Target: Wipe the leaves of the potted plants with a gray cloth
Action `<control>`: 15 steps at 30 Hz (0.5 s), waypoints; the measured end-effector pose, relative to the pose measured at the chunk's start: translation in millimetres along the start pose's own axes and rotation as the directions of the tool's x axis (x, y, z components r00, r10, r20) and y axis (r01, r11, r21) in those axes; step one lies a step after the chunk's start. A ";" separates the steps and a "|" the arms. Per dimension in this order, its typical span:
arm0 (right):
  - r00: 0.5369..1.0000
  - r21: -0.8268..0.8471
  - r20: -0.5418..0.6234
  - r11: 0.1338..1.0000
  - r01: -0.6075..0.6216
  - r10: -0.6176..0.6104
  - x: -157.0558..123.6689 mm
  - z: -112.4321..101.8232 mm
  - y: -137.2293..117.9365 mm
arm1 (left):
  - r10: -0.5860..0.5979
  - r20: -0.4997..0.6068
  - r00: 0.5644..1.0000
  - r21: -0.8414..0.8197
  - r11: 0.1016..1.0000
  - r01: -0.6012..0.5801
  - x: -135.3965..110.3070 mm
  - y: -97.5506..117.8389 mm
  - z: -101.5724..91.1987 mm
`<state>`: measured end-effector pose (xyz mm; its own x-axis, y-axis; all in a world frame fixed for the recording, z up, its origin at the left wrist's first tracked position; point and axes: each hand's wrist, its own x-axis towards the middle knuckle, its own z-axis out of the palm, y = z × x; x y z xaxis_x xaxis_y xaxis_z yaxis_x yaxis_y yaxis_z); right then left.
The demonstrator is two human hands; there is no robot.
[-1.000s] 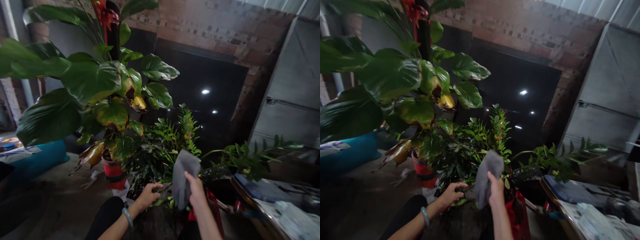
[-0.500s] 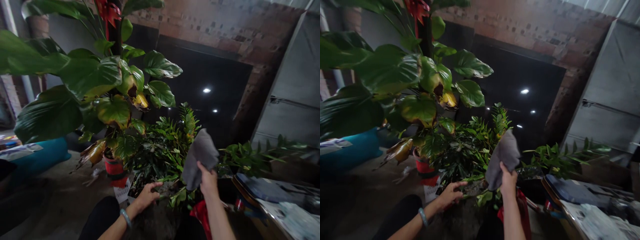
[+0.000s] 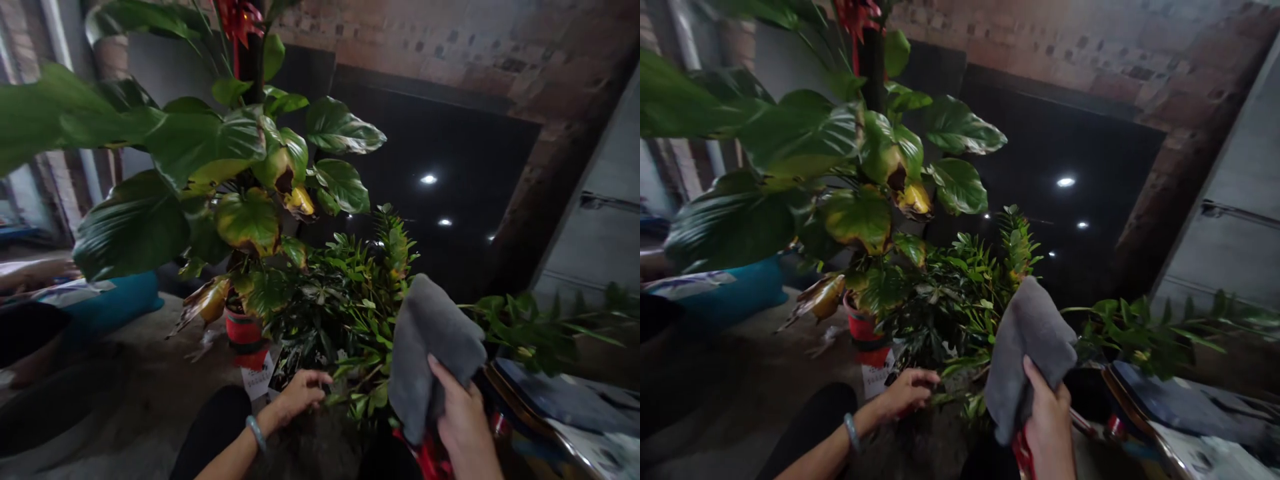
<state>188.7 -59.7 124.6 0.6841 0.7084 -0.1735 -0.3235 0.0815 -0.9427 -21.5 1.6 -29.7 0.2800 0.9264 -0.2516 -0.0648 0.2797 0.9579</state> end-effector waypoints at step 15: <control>0.995 -0.149 0.042 0.985 0.091 -0.086 -33.2 47.5 30.4 | -0.029 -0.354 0.935 -0.597 0.776 -0.202 15.2 43.0 -56.7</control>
<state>125.1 -47.4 115.2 0.6813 0.7277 -0.0796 -0.1584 0.0404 -0.9865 -74.3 42.1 -0.3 -0.0752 0.9471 -0.3121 -0.6791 0.1806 0.7115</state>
